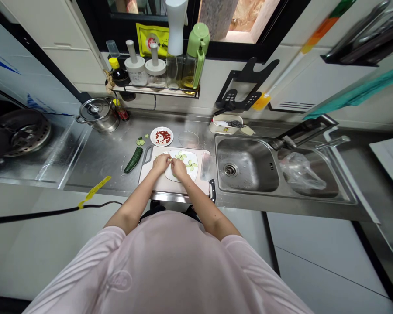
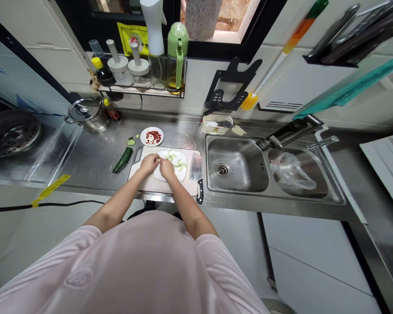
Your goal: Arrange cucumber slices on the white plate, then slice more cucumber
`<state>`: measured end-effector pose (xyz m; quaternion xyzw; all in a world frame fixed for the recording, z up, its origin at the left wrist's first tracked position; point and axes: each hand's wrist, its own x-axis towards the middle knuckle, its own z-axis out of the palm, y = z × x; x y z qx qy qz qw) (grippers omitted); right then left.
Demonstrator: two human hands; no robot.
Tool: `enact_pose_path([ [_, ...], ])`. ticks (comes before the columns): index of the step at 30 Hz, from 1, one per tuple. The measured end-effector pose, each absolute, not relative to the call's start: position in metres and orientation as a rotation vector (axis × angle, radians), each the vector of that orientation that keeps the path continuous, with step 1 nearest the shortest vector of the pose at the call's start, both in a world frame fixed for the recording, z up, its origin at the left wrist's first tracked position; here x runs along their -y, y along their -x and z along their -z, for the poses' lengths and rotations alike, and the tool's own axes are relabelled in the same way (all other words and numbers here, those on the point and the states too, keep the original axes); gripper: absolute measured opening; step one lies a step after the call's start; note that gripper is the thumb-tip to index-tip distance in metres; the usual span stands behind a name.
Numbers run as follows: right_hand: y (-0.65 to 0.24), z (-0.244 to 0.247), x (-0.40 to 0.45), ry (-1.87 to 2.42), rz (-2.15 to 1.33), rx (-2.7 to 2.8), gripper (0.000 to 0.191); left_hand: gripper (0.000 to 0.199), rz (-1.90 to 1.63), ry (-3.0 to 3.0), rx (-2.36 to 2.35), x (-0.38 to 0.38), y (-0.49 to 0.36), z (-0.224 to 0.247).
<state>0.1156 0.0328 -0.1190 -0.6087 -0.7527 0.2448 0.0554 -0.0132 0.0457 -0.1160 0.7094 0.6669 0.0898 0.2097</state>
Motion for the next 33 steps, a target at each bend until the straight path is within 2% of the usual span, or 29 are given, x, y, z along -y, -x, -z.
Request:
enact_pose_path([
  [13, -0.112, 0.114, -0.032, 1.888, -0.721, 2.342, 0.032, 0.022, -0.247, -2.017, -1.852, -0.044, 0.014, 0.116],
  [33, -0.124, 0.119, -0.023, 1.850, -0.623, 2.430, 0.028, 0.021, -0.405, -1.984, -1.870, -0.041, 0.021, 0.126],
])
